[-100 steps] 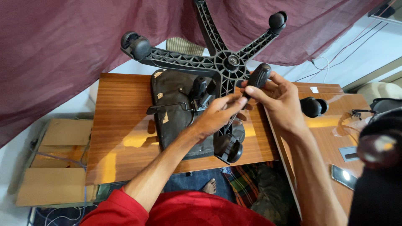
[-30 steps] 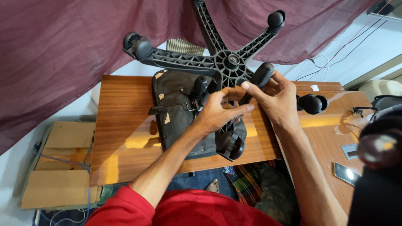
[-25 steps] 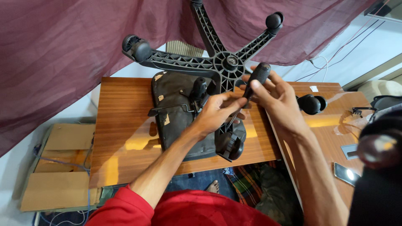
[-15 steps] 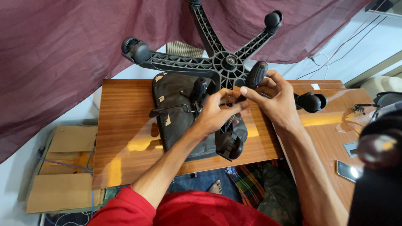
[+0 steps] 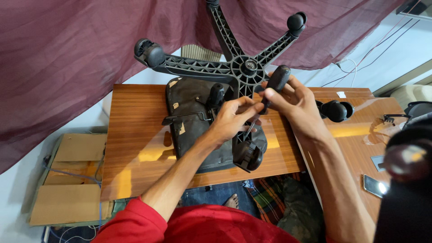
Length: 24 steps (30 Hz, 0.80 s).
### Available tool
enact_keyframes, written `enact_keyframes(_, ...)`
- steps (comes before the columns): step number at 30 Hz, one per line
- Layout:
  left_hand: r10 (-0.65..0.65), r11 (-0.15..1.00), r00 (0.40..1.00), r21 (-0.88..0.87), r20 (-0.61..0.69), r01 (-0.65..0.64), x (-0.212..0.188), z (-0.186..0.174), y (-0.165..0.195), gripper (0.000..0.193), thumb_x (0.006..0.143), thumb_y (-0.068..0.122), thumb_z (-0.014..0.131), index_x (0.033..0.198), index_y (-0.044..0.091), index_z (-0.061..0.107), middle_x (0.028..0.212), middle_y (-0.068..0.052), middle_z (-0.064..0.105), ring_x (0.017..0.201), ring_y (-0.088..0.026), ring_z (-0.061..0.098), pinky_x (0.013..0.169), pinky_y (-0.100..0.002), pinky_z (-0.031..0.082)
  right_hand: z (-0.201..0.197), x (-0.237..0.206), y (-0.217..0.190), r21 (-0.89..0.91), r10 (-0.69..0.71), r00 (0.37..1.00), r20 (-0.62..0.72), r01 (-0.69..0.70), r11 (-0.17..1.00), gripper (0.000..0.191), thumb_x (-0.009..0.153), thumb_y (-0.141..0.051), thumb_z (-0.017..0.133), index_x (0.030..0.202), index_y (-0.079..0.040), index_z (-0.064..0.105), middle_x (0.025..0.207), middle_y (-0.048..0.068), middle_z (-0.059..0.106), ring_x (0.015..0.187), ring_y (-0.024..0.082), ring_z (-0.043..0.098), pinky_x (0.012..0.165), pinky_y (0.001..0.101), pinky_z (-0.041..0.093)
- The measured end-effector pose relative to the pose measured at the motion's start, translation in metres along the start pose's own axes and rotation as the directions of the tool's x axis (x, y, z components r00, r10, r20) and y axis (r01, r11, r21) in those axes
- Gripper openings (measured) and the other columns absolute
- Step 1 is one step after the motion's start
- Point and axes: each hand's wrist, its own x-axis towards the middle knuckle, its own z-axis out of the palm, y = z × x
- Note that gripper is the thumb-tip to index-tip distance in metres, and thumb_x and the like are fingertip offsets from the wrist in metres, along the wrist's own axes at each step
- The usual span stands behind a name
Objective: The person holds an office chair base upside down on a desk and uses a screwdriver to turn a screw at the central hub of the star-shaped base, steadying the base with the other hand. At the end they set the screwdriver down and press on the hub with both hands.
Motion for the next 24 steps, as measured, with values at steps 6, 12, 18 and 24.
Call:
enact_keyframes(6, 0.138, 0.975, 0.983, 0.157, 0.118, -0.156, -0.004, 0.003, 0.006, 0.049, 0.096, 0.032, 0.072, 0.134, 0.002, 0.06, 0.117, -0.009, 0.072, 0.101, -0.014, 0.072, 0.084, -0.03, 0.058, -0.002, 0.002, 0.002, 0.026, -0.063, 0.998, 0.025, 0.063, 0.998, 0.047, 0.091, -0.012, 0.078, 0.134, -0.002, 0.061, 0.123, 0.011, 0.073, 0.113, 0.016, 0.068, 0.1, 0.0334, 0.056)
enact_keyframes(12, 0.045, 0.995, 0.998, 0.09, 0.054, -0.05, -0.001, 0.003, 0.003, 0.047, 0.099, 0.033, 0.065, 0.13, -0.002, 0.064, 0.116, -0.01, 0.075, 0.096, -0.018, 0.073, 0.08, -0.033, 0.06, 0.001, 0.003, 0.003, -0.006, -0.077, 0.997, 0.0, 0.077, 0.997, 0.041, 0.092, -0.007, 0.075, 0.13, -0.004, 0.061, 0.12, 0.008, 0.071, 0.111, 0.013, 0.067, 0.098, 0.0311, 0.056)
enact_keyframes(18, -0.031, 0.998, 0.986, -0.049, 0.164, 0.039, -0.002, 0.0, 0.006, 0.046, 0.102, 0.04, 0.055, 0.132, 0.006, 0.063, 0.117, 0.0, 0.072, 0.104, -0.013, 0.072, 0.081, -0.026, 0.06, -0.001, -0.002, -0.004, 0.044, -0.06, 0.997, 0.045, 0.058, 0.997, 0.041, 0.092, -0.009, 0.074, 0.13, -0.002, 0.063, 0.117, 0.01, 0.073, 0.108, 0.015, 0.069, 0.096, 0.0313, 0.057)
enact_keyframes(24, 0.065, 0.988, 0.998, 0.139, 0.019, -0.067, 0.0, 0.004, 0.007, 0.042, 0.095, 0.029, 0.069, 0.125, 0.001, 0.065, 0.112, -0.01, 0.073, 0.098, -0.019, 0.072, 0.078, -0.033, 0.063, 0.002, 0.001, -0.001, -0.016, -0.091, 0.996, -0.001, 0.09, 0.996, 0.039, 0.095, -0.008, 0.075, 0.129, 0.001, 0.058, 0.12, 0.011, 0.07, 0.11, 0.015, 0.069, 0.099, 0.0314, 0.057)
